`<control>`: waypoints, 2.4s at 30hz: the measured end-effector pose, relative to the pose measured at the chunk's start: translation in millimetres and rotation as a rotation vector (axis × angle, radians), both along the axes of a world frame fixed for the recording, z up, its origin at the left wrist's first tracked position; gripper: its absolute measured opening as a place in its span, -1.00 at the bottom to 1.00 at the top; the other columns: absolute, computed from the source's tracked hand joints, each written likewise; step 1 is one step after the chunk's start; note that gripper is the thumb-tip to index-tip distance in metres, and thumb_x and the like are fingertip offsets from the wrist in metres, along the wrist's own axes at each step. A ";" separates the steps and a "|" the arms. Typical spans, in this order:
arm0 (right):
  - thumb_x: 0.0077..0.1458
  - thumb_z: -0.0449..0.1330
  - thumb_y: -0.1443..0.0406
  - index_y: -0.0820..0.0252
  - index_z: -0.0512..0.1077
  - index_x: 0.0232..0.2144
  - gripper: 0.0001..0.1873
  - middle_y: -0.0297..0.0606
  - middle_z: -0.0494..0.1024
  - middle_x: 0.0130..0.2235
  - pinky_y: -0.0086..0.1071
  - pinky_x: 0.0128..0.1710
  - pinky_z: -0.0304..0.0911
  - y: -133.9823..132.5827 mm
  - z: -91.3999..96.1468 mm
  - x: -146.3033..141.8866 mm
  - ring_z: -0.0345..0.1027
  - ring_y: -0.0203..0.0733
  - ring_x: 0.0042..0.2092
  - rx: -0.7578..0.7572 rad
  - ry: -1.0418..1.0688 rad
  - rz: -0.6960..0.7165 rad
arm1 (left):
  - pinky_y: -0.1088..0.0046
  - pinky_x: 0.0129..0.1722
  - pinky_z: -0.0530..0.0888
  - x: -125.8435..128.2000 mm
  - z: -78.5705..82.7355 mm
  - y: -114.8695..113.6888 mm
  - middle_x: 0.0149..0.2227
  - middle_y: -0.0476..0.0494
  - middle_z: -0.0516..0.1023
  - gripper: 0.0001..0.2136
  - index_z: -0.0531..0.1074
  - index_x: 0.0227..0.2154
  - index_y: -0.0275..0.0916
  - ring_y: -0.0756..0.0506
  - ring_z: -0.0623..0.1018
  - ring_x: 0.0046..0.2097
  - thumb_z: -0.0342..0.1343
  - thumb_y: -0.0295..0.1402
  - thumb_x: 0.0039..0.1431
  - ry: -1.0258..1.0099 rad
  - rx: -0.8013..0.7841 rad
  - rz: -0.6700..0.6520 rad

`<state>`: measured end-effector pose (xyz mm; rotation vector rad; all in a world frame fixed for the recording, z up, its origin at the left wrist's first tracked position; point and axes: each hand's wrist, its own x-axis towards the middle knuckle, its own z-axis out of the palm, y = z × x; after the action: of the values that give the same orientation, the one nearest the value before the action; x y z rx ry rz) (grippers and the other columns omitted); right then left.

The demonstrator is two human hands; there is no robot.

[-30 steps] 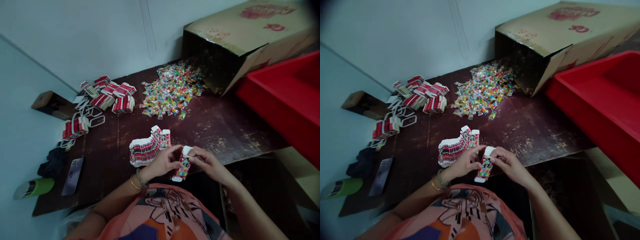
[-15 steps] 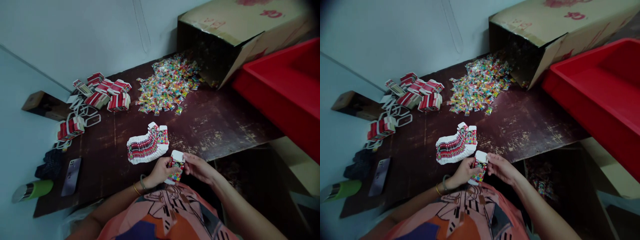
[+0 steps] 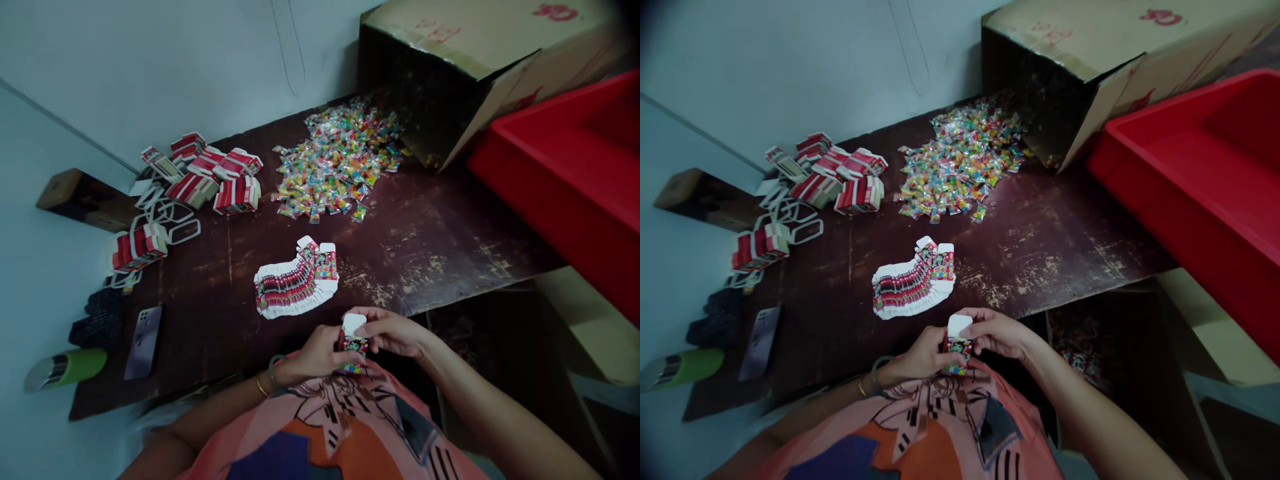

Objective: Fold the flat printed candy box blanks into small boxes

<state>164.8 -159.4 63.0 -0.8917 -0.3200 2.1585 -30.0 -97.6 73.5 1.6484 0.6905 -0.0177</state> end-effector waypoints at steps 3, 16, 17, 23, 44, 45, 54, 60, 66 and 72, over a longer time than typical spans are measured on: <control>-0.22 0.45 0.32 0.25 0.51 -0.27 -0.62 -0.40 0.51 -0.43 -0.62 -0.58 0.35 0.1 -1.2 1.4 0.35 -0.47 -0.55 -0.032 -0.013 0.003 | 0.47 -0.33 0.30 -0.2 2.6 -3.5 -0.46 -0.02 0.41 -0.54 0.47 -0.42 -0.35 -0.02 0.30 -0.39 -0.01 0.03 0.14 -0.053 -0.150 0.096; 0.05 0.28 0.09 0.20 0.60 -0.31 -0.70 -0.26 0.48 -0.31 -0.42 -0.37 0.28 1.7 30.2 -8.1 0.37 -0.28 -0.35 0.458 -0.674 -0.014 | 0.30 -0.16 0.36 5.4 4.9 -5.3 -0.31 -0.22 0.56 -0.64 0.45 -0.17 -0.36 -0.13 0.51 -0.27 -0.01 -0.26 0.01 -0.211 -1.290 0.363; 0.07 0.27 0.11 0.19 0.60 -0.30 -0.72 -0.25 0.49 -0.31 -0.40 -0.34 0.29 2.4 29.4 -6.5 0.38 -0.27 -0.33 0.487 -0.694 -0.013 | 0.28 -0.13 0.35 3.7 5.1 -5.5 -0.28 -0.22 0.56 -0.63 0.43 -0.14 -0.35 -0.15 0.51 -0.24 0.01 -0.27 0.01 -0.229 -1.286 0.362; 0.23 0.09 0.31 0.11 0.53 -0.07 -0.72 -0.19 0.48 -0.18 -0.36 -0.14 0.29 -8.1 38.9 -4.8 0.37 -0.22 -0.15 0.819 -0.916 0.082 | 0.32 -0.07 0.35 -1.6 5.8 -9.3 -0.20 -0.07 0.51 -0.58 0.41 -0.10 -0.21 -0.09 0.50 -0.18 0.10 -0.54 -0.11 -0.234 -1.168 0.422; 0.20 0.12 0.18 0.16 0.26 0.19 -0.47 -0.02 0.31 0.21 0.11 0.21 0.04 75.4 -46.3 38.6 0.09 0.11 0.26 1.020 -1.757 -0.070 | 0.47 -0.36 0.39 -63.5 50.1 67.7 -0.40 0.05 0.50 -0.74 0.44 -0.36 -0.23 -0.03 0.47 -0.37 0.31 -0.33 -0.17 0.203 -0.229 0.320; 0.17 0.15 0.14 0.12 0.17 0.25 -0.37 -0.04 0.26 0.25 0.13 0.24 0.01 47.1 -51.5 28.1 0.03 0.12 0.29 1.061 -1.734 -0.010 | 0.48 -0.38 0.39 -62.8 46.6 68.3 -0.41 0.06 0.48 -0.75 0.40 -0.37 -0.24 -0.01 0.47 -0.40 0.30 -0.33 -0.14 0.136 -0.282 0.456; 0.26 0.00 0.33 -0.02 0.44 -0.01 -0.67 -0.13 0.49 -0.07 -0.25 -0.09 0.38 -43.6 -30.9 -13.9 0.41 -0.08 -0.04 0.826 -1.307 -0.237 | 0.46 -0.24 0.42 -1.2 13.3 52.5 -0.16 -0.14 0.56 -0.64 0.41 -0.07 -0.27 -0.06 0.54 -0.23 0.23 -0.34 0.04 -0.229 -0.593 0.668; 0.12 0.22 0.21 0.11 0.37 -0.22 -0.82 -0.26 0.48 -0.28 -0.31 -0.17 0.28 18.1 26.5 4.1 0.37 -0.16 -0.23 0.568 -1.227 -0.621 | 0.36 -0.30 0.52 15.5 7.7 26.5 -0.16 -0.14 0.51 -0.64 0.34 -0.06 -0.22 -0.10 0.57 -0.25 0.21 -0.27 0.08 -0.198 -0.581 0.366; 0.15 0.21 0.23 0.12 0.46 -0.45 -0.85 -0.30 0.49 -0.41 -0.27 -0.17 0.10 36.7 39.0 26.1 0.28 -0.16 -0.28 0.849 -1.431 -0.149 | 0.48 -0.46 0.54 8.2 5.8 24.4 -0.12 -0.17 0.46 -0.54 0.25 0.03 -0.19 -0.07 0.56 -0.26 0.21 -0.32 0.06 -0.182 -0.612 0.299; 0.22 0.14 0.23 0.07 0.54 -0.35 -0.82 -0.22 0.53 -0.15 -0.14 0.02 0.03 35.2 44.1 21.6 0.28 -0.08 -0.06 1.023 -1.335 0.043 | 0.53 -0.45 0.51 9.4 6.9 24.5 -0.12 -0.13 0.43 -0.52 0.31 0.07 -0.15 -0.04 0.50 -0.25 0.21 -0.34 0.06 -0.151 -0.558 0.243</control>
<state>186.4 -124.2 107.1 -1.4648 -1.8370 0.8077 -20.6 -73.1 80.4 1.0156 0.6905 0.0815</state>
